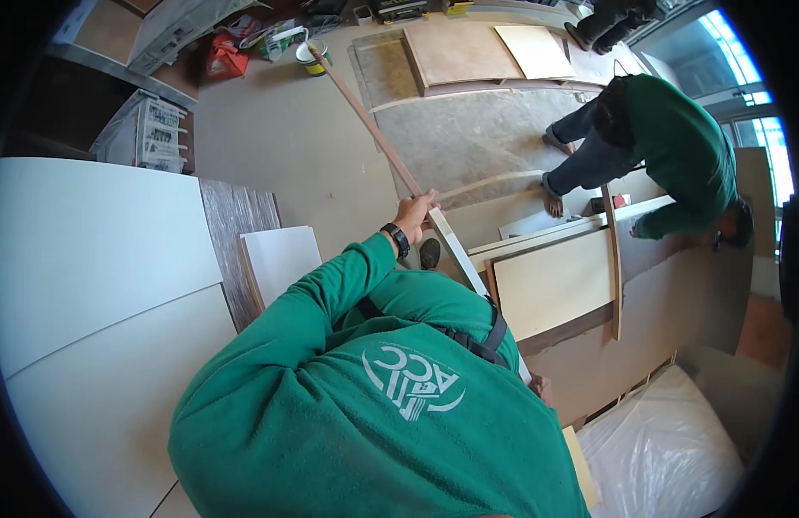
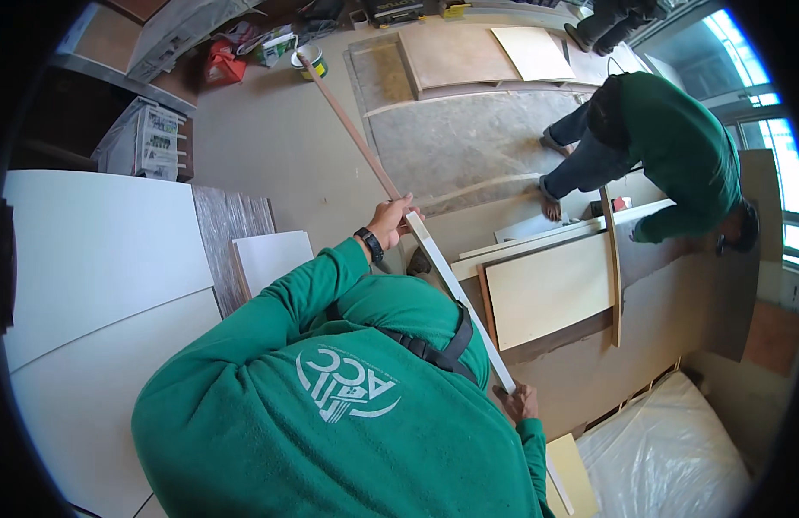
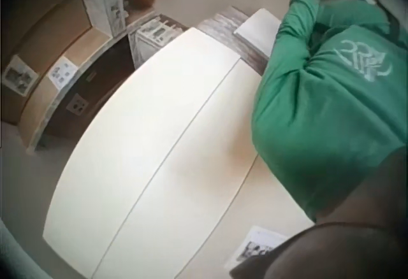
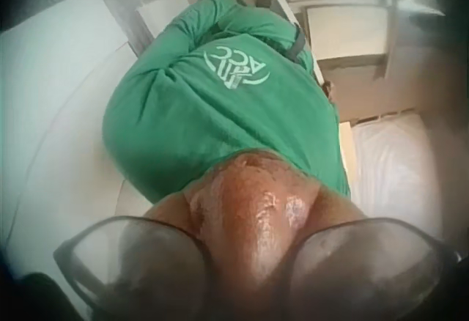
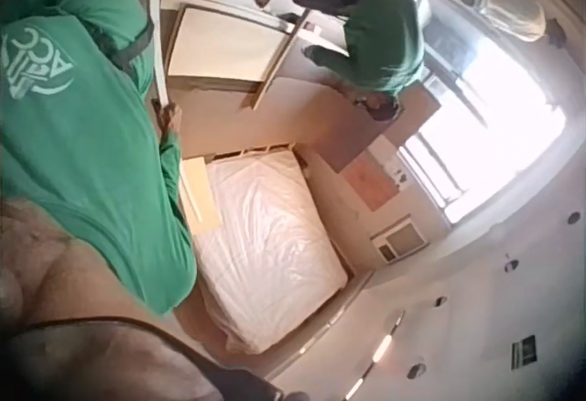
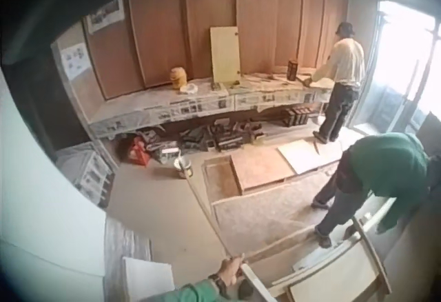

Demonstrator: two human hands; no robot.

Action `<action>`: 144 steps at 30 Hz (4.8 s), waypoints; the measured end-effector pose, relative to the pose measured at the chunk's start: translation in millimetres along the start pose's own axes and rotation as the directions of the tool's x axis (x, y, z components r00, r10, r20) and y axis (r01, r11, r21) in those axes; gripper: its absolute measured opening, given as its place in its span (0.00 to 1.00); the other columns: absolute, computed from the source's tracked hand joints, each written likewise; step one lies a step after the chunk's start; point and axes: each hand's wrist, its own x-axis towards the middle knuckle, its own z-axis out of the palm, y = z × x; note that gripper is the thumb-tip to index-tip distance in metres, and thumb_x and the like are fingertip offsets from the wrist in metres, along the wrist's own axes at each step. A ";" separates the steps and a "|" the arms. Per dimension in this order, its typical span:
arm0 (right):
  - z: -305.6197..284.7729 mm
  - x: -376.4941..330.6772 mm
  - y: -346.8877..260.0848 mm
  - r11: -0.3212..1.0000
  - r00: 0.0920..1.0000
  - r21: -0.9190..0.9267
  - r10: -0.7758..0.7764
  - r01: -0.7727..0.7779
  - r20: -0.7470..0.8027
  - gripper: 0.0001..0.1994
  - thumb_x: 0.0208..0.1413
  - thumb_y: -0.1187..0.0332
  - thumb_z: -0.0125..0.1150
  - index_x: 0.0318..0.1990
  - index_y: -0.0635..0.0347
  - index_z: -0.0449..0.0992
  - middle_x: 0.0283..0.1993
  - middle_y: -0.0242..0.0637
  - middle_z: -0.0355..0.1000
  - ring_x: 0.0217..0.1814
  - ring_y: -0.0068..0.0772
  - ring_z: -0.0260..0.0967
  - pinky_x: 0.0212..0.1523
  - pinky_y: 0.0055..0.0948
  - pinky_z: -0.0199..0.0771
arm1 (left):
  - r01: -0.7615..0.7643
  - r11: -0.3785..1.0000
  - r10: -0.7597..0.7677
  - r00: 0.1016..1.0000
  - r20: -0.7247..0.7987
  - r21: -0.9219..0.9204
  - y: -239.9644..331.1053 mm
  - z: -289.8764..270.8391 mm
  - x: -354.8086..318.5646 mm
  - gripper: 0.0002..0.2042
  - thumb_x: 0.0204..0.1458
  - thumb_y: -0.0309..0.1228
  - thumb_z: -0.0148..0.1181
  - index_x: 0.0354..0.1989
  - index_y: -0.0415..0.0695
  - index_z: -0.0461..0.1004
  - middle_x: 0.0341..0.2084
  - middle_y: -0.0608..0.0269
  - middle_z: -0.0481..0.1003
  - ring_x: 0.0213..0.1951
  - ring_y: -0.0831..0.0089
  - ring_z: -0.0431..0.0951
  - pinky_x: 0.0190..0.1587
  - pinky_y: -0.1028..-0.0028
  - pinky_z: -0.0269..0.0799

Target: The person holds a long, thin wooden strip vertically in front of the camera, repeatedly swinging it back and forth. In the background, other workers are assembling wooden furniture components on the floor.

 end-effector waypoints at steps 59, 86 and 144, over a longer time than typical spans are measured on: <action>26.7 38.8 -505.2 0.846 0.936 -0.445 -0.349 0.295 -0.042 0.39 0.54 0.70 0.66 0.74 0.48 0.58 0.36 0.54 0.77 0.36 0.61 0.76 0.36 0.51 0.74 | -0.047 0.999 0.045 0.987 0.154 0.010 245.0 -116.3 149.3 0.11 0.65 0.38 0.56 0.44 0.42 0.70 0.34 0.59 0.77 0.33 0.62 0.83 0.35 0.60 0.84; 27.2 62.1 -537.3 0.809 0.905 -0.459 -0.425 0.368 -0.022 0.37 0.55 0.71 0.65 0.73 0.52 0.59 0.36 0.55 0.77 0.37 0.62 0.76 0.38 0.50 0.75 | -0.112 0.994 0.110 0.990 0.092 0.010 258.7 -119.8 182.9 0.14 0.64 0.39 0.56 0.44 0.39 0.71 0.32 0.57 0.77 0.29 0.61 0.83 0.31 0.60 0.84; 12.7 32.4 -551.5 0.845 0.942 -0.461 -0.331 0.272 -0.050 0.36 0.55 0.71 0.65 0.73 0.51 0.61 0.39 0.55 0.78 0.39 0.62 0.77 0.40 0.51 0.75 | -0.093 0.996 0.093 0.990 0.102 -0.004 271.6 -107.6 149.5 0.13 0.65 0.39 0.54 0.44 0.39 0.70 0.32 0.56 0.76 0.31 0.60 0.83 0.34 0.58 0.85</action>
